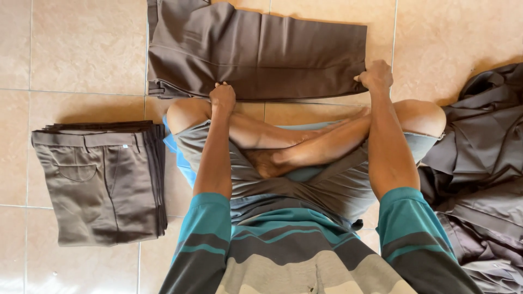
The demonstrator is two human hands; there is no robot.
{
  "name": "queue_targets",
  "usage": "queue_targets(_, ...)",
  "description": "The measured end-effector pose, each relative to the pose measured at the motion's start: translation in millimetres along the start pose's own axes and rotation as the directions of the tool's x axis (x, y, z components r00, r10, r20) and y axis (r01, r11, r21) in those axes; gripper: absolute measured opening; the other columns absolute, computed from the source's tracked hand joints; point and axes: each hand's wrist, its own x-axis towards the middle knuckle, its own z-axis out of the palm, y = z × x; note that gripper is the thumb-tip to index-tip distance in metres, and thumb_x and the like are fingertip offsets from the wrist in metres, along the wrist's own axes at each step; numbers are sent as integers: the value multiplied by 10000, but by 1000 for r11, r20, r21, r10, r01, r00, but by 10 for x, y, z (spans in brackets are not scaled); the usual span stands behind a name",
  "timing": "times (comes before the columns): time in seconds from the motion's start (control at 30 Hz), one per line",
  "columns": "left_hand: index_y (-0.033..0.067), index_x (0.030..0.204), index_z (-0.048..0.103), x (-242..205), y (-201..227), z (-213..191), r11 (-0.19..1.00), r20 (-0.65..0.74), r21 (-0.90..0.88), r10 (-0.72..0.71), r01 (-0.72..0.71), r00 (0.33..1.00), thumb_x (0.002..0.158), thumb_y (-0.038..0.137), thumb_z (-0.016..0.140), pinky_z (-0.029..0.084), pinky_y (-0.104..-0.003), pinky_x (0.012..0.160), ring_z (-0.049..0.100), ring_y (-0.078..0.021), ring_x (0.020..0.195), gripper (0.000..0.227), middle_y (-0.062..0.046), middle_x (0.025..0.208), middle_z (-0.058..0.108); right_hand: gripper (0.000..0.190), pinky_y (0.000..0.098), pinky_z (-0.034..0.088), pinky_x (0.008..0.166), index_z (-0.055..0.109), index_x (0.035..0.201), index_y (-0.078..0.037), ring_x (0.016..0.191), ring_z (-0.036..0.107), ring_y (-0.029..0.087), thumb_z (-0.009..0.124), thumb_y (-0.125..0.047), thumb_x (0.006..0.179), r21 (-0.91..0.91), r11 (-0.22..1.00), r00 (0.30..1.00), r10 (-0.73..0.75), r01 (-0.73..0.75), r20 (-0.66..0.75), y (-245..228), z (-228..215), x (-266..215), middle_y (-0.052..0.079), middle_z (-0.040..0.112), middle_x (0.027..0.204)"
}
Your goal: Folding brown trousers and stacking them neatly on the floor.
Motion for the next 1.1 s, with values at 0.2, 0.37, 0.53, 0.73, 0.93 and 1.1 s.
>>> queue_targets(0.2, 64, 1193, 720, -1114, 232, -1120, 998, -412, 39, 66, -54, 909, 868, 410, 821, 430, -530, 946, 557, -313, 1102, 486, -194, 1266, 612, 497, 582, 562, 836, 695, 1089, 49, 1038, 695, 490, 909, -341, 868, 84, 992, 995, -96, 94, 22, 587, 495, 404, 267, 716, 984)
queue_targets(0.37, 243, 1690, 180, -1023, 205, -1398, 973, -113, -231, -29, 2, 993, 987, 664, 598, 95, -751, 1229, 120, -458, 1582, 920, -211, 1726, 108, 241, 490, 537, 610, 704, 663, -78, 698, 707, 421, 656, -271, 799, 90, 976, 978, -204, 200, 38, 962, 998, 941, 191, 656, 648)
queue_targets(0.53, 273, 1692, 82, -744, 174, -1160, 972, -110, -221, -108, 82, 988, 1031, 734, 499, 184, -742, 1197, 109, -462, 1574, 908, -189, 1725, 35, 197, 363, 449, 623, 621, 819, -129, 718, 555, 182, 794, -221, 833, 371, 909, 981, -195, 188, -18, 681, 716, 768, 37, 554, 730)
queue_targets(0.73, 259, 1687, 17, -699, 157, -1040, 986, -141, -148, -100, 79, 985, 1052, 743, 434, 224, -744, 1173, 98, -482, 1570, 901, -196, 1714, -42, 390, 304, 394, 521, 496, 752, -149, 595, 521, 118, 719, -257, 1053, 563, 825, 971, -160, 34, 177, 577, 656, 778, 1, 472, 658)
queue_targets(0.93, 195, 1669, 165, -707, 160, -860, 988, -296, -155, -70, 24, 953, 1056, 726, 493, 285, -798, 1084, 237, -512, 1525, 875, -250, 1684, 140, 394, 306, 414, 532, 544, 692, -199, 605, 497, 75, 834, -256, 953, 517, 856, 994, -32, -26, 103, 656, 798, 895, -63, 476, 643)
queue_targets(1.1, 135, 1661, 180, -745, 107, -802, 988, -240, -151, -45, 9, 970, 1062, 717, 476, 240, -775, 1113, 215, -526, 1526, 886, -301, 1668, 138, 348, 299, 450, 508, 644, 715, -228, 558, 521, 54, 943, -269, 887, 469, 880, 997, 63, -73, 37, 579, 689, 713, -79, 563, 626)
